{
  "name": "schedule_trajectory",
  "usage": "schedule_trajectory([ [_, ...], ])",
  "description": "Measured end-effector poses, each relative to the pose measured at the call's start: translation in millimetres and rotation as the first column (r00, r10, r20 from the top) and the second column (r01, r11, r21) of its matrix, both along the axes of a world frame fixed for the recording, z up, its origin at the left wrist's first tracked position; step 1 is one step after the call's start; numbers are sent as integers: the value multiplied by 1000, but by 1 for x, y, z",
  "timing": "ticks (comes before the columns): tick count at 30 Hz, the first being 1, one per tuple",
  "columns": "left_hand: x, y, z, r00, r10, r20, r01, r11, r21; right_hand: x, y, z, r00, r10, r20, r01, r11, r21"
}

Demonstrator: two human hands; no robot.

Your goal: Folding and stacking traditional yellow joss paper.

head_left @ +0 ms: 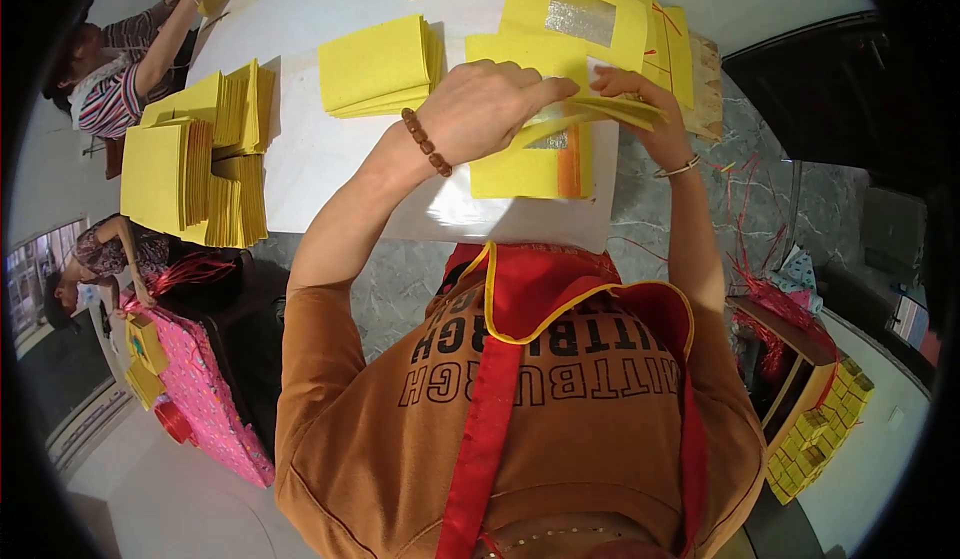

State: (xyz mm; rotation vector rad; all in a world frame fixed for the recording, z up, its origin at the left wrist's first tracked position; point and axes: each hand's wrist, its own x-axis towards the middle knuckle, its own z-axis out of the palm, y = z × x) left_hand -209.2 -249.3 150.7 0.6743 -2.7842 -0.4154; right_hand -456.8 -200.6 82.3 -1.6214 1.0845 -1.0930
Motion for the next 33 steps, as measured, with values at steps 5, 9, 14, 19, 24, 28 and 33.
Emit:
schedule_trajectory([
  [5, 44, -14, -3, 974, 111, -199, -13, 899, 438, -9, 17, -23, 968, -119, 222, 106, 992, 68],
  [9, 69, -11, -53, 747, 332, -576, 246, 667, 703, -5, 24, -36, 900, -245, 361, 195, 966, 169],
  [14, 51, 5, -93, 735, 447, -510, 148, 627, 764, 4, 20, -53, 897, -201, 395, 159, 978, 135],
  [19, 47, -2, -97, 575, 591, -566, 237, 543, 806, 1, 17, -49, 882, -269, 388, 220, 961, 166],
  [24, 42, -4, -104, 544, 632, -552, 216, 530, 820, 2, 12, -46, 923, -319, 217, 280, 941, 191],
  [28, 28, -2, -104, 501, 680, -536, 243, 484, 841, 13, 8, -51, 907, -335, 257, 304, 940, 152],
  [33, 21, -3, -99, 569, 641, -515, 102, 567, 818, 14, 6, -45, 870, -359, 337, 288, 926, 243],
])
